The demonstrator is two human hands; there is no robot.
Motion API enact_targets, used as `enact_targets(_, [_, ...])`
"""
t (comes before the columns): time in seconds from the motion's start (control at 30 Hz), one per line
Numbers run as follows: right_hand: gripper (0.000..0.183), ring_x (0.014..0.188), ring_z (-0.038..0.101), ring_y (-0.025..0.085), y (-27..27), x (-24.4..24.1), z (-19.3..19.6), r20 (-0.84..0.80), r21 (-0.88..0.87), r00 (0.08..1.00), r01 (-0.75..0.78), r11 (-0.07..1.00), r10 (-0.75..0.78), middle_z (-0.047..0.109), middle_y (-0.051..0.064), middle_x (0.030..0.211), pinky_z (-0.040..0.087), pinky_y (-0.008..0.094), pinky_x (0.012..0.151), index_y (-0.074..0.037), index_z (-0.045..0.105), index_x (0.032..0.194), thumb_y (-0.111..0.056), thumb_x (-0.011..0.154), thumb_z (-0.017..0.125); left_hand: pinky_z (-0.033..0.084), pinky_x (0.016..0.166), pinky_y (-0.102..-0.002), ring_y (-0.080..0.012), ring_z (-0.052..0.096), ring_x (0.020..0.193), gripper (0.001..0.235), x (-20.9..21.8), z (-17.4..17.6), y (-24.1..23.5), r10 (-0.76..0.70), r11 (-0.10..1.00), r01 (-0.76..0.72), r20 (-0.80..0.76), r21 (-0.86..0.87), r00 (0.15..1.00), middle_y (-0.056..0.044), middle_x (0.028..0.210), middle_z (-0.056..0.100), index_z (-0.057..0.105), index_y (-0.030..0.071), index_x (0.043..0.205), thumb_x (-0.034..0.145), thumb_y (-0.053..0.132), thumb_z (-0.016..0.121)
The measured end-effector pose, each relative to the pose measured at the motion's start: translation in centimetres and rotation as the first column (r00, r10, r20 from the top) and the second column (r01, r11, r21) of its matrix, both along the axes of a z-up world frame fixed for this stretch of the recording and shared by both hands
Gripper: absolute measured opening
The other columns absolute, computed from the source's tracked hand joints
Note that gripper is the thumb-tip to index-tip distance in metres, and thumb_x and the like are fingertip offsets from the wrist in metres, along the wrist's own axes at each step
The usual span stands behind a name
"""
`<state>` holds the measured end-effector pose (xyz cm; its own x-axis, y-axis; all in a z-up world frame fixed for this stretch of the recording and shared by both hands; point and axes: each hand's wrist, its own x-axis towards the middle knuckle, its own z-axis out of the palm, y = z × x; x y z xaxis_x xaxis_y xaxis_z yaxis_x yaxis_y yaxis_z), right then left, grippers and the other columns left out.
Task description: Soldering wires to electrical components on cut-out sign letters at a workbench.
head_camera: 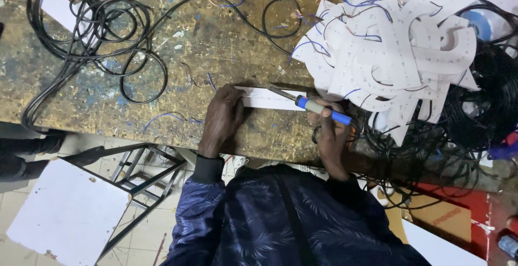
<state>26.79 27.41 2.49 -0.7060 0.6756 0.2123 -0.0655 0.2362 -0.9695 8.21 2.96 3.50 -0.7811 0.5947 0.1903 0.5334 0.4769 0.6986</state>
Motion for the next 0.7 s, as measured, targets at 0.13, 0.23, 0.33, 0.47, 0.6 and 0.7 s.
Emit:
enact_targets(0.13, [0.044, 0.091, 0.079, 0.024, -0.1, -0.3, -0.5, -0.036, -0.031, 0.999, -0.004, 1.000, 0.003, 0.081, 0.018, 0.114, 0.066, 0.043, 0.084, -0.003, 0.076, 0.131, -0.042, 0.119, 0.061, 0.064, 0.084, -0.058, -0.0479, 0.073, 0.106, 0.025, -0.2, 0.2, 0.0, -0.006, 1.000, 0.006, -0.013, -0.014, 1.000, -0.015, 0.106, 0.065, 0.079, 0.016, 0.124, 0.100, 0.017, 0.071])
enact_targets(0.23, [0.040, 0.095, 0.079, 0.027, -0.2, -0.2, -0.6, -0.017, -0.016, 0.999, -0.038, 0.999, 0.037, 0.078, 0.018, 0.122, 0.068, 0.048, 0.085, -0.005, 0.074, 0.131, -0.040, 0.122, 0.059, 0.063, 0.081, -0.060, -0.0512, 0.071, 0.103, 0.028, -0.3, -1.4, -0.4, -0.008, 1.000, 0.008, -0.010, -0.030, 1.000, -0.018, 0.103, 0.063, 0.079, 0.014, 0.124, 0.097, 0.014, 0.070])
enact_targets(0.33, [0.038, 0.082, 0.076, 0.022, -0.1, -0.6, -0.5, -0.060, 0.011, 0.996, -0.065, 0.998, 0.065, 0.078, 0.015, 0.099, 0.065, 0.044, 0.085, -0.003, 0.076, 0.129, -0.036, 0.122, 0.059, 0.063, 0.078, -0.060, -0.0521, 0.072, 0.095, 0.027, -0.7, -3.2, -0.5, 0.017, 1.000, -0.017, -0.015, -0.011, 1.000, -0.017, 0.103, 0.062, 0.079, 0.016, 0.121, 0.097, 0.013, 0.068])
enact_targets(0.47, [0.038, 0.077, 0.075, 0.021, -0.2, -0.6, -0.8, -0.095, 0.021, 0.990, -0.104, 0.994, 0.105, 0.075, 0.015, 0.085, 0.063, 0.040, 0.082, 0.003, 0.075, 0.128, -0.032, 0.120, 0.061, 0.061, 0.074, -0.062, -0.0533, 0.071, 0.091, 0.024, -0.7, -3.3, -0.5, 0.030, 1.000, -0.030, -0.020, -0.004, 0.999, -0.017, 0.102, 0.061, 0.079, 0.015, 0.119, 0.097, 0.014, 0.069])
enact_targets(0.6, [0.038, 0.072, 0.073, 0.023, -0.4, -1.1, -1.0, -0.152, -0.001, 0.978, -0.143, 0.990, 0.142, 0.075, 0.018, 0.082, 0.063, 0.043, 0.082, 0.007, 0.075, 0.127, -0.028, 0.120, 0.060, 0.062, 0.072, -0.060, -0.0527, 0.072, 0.090, 0.022, -0.7, -3.6, -0.8, 0.057, 0.998, -0.057, -0.002, 0.006, 0.998, -0.015, 0.104, 0.063, 0.080, 0.016, 0.118, 0.099, 0.018, 0.069])
enact_targets(0.7, [0.041, 0.071, 0.074, 0.022, -0.8, -1.0, -1.1, -0.139, 0.011, 0.985, -0.104, 0.995, 0.105, 0.072, 0.018, 0.078, 0.063, 0.040, 0.082, 0.006, 0.076, 0.129, -0.032, 0.117, 0.064, 0.061, 0.076, -0.061, -0.0541, 0.073, 0.095, 0.020, -0.4, -2.7, -0.9, 0.065, 0.998, -0.066, 0.051, 0.009, 0.997, -0.018, 0.102, 0.064, 0.080, 0.012, 0.115, 0.099, 0.018, 0.069])
